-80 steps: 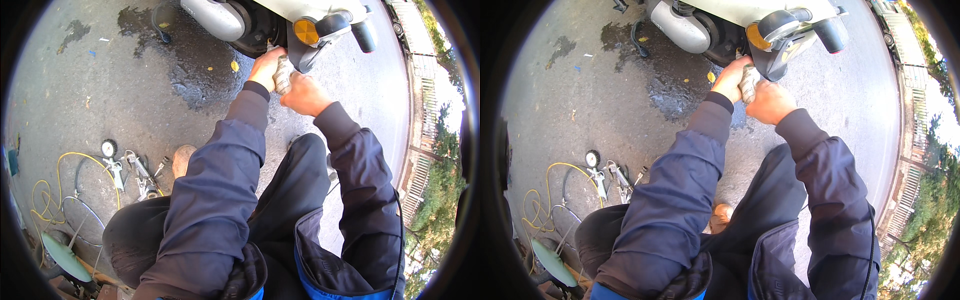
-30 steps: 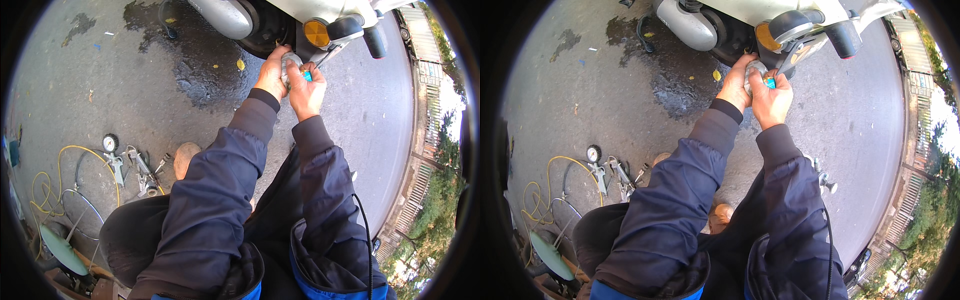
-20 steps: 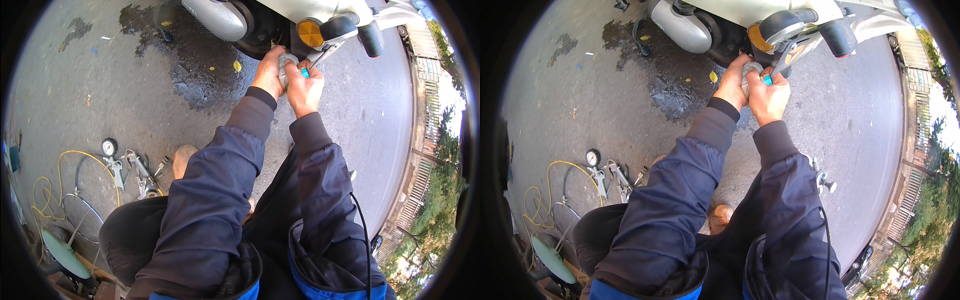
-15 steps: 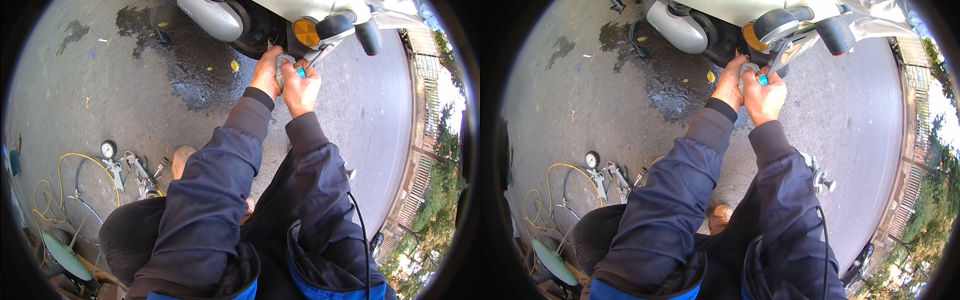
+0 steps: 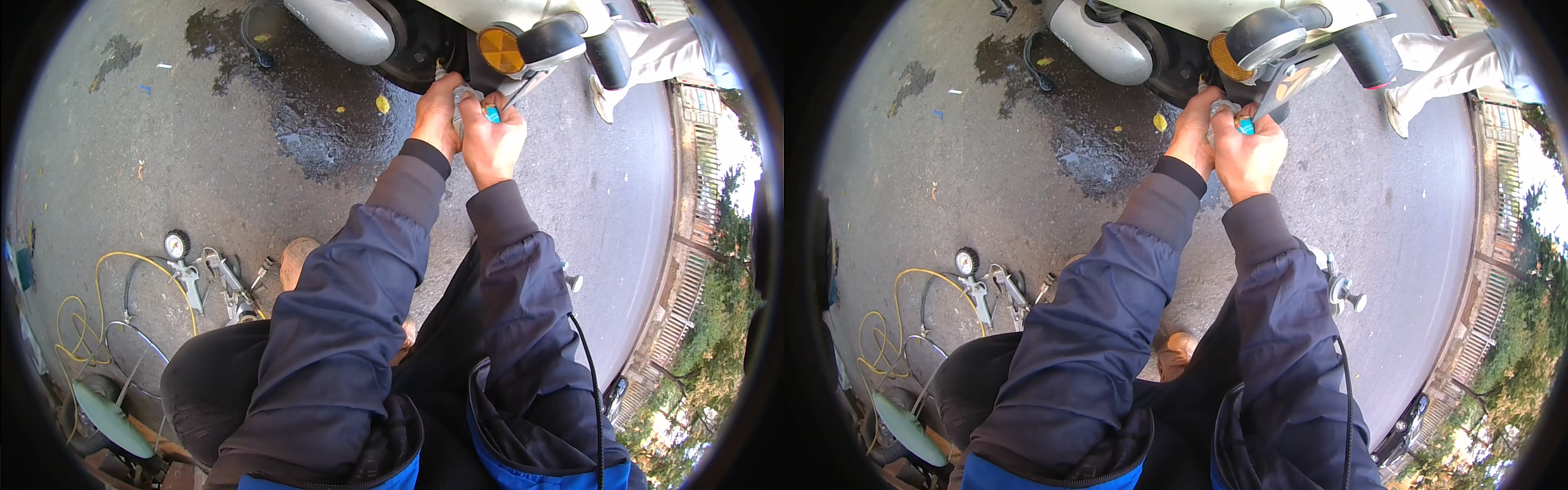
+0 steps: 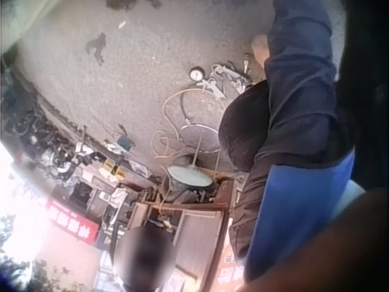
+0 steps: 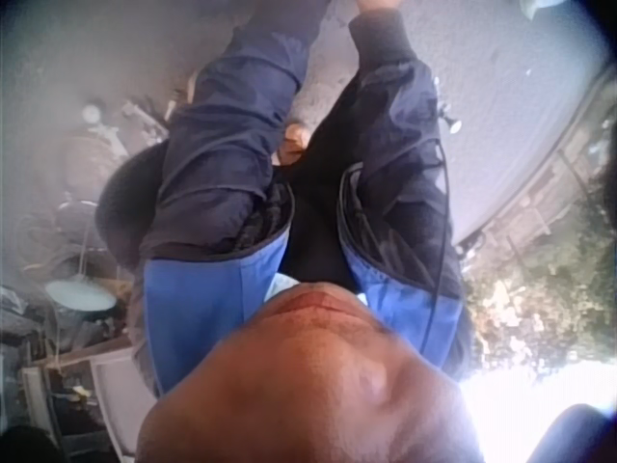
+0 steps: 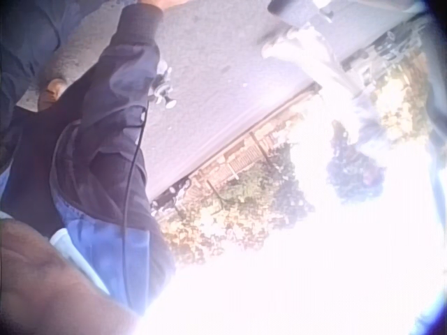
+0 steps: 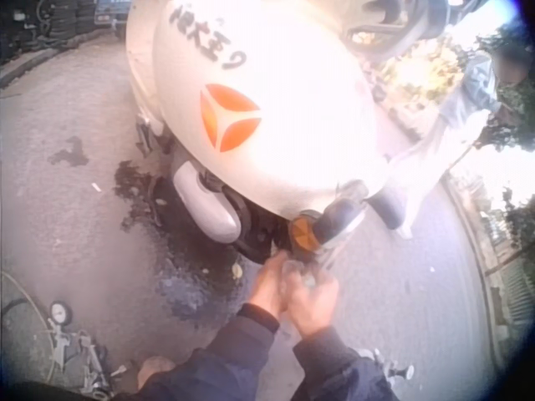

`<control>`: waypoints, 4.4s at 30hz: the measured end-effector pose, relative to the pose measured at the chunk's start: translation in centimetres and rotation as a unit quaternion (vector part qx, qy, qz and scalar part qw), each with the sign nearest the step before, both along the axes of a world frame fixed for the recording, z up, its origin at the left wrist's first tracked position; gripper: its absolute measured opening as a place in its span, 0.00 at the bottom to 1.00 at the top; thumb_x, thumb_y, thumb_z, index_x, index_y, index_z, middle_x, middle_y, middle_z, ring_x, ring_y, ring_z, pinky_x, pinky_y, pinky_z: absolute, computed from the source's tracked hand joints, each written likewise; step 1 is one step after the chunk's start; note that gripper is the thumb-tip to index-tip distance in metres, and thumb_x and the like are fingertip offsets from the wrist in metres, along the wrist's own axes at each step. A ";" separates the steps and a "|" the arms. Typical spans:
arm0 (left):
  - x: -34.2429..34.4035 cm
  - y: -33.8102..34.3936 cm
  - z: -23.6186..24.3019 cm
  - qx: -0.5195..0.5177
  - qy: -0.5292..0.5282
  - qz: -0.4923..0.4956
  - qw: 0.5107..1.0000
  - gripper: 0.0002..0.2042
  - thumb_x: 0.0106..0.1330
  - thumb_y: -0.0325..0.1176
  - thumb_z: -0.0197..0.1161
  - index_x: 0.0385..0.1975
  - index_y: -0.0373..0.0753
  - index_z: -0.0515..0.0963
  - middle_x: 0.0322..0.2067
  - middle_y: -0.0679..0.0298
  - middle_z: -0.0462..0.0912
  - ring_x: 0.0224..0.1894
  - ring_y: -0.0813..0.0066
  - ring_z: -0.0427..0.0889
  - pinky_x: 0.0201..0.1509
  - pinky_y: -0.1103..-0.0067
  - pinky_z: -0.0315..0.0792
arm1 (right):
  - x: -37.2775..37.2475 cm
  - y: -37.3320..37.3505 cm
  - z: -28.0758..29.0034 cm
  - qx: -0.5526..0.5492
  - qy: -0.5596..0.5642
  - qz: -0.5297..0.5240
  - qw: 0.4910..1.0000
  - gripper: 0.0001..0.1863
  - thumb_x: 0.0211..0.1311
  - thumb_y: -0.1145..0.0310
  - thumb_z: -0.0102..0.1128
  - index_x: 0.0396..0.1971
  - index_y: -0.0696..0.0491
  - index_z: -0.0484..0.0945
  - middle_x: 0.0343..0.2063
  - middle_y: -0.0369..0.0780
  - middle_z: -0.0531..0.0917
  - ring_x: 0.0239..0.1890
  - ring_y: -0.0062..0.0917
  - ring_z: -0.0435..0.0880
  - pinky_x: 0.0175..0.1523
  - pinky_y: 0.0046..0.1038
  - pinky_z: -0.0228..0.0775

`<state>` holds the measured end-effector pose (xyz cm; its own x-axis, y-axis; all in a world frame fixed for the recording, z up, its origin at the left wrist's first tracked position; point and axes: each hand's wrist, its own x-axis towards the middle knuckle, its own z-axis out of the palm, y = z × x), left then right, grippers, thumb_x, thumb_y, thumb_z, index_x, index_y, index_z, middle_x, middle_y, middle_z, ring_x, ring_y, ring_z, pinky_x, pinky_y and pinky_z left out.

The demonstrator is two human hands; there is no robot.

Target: The person squats beside a scooter and repeatedly applies a liquid from a small bottle into a component near the front wheel. They then retrieve a wrench and use it to tighten or adjust a bolt on the same area, repeating the application and adjustment several times.

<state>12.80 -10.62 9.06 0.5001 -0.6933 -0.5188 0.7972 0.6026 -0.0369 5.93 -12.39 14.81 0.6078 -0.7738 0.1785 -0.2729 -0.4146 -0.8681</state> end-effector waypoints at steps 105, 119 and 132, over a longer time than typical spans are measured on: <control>0.8 0.9 -3.3 0.033 -0.123 -0.038 0.991 0.07 0.63 0.37 0.60 0.26 0.43 0.76 0.26 0.68 0.77 0.29 0.73 0.78 0.34 0.74 0.71 | 0.6 -0.3 -1.8 -0.089 0.115 0.074 0.987 0.13 0.57 0.63 0.64 0.31 0.59 0.83 0.25 0.56 0.83 0.34 0.56 0.85 0.41 0.42 0.78; 0.4 2.1 -0.6 0.147 -0.195 -0.081 0.967 0.09 0.66 0.34 0.67 0.36 0.34 0.82 0.29 0.63 0.82 0.25 0.71 0.82 0.30 0.74 0.77 | -5.5 2.0 0.5 -0.012 0.097 0.053 0.994 0.31 0.61 0.57 0.78 0.54 0.60 0.72 0.41 0.41 0.84 0.40 0.19 0.80 0.43 0.26 0.75; 1.5 1.5 -1.8 -0.112 -0.130 -0.084 0.982 0.08 0.75 0.33 0.60 0.43 0.36 0.83 0.31 0.64 0.84 0.29 0.73 0.84 0.33 0.75 0.81 | -0.7 2.0 -1.7 0.138 -0.050 0.006 0.989 0.16 0.60 0.65 0.75 0.26 0.60 0.78 0.23 0.33 0.80 0.27 0.13 0.73 0.31 0.25 0.70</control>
<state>14.30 -9.08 7.28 0.4640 -0.8598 -0.2132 0.8848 0.4616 0.0637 5.26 -10.40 13.12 0.6067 -0.7946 0.0218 -0.1765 -0.1614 -0.9710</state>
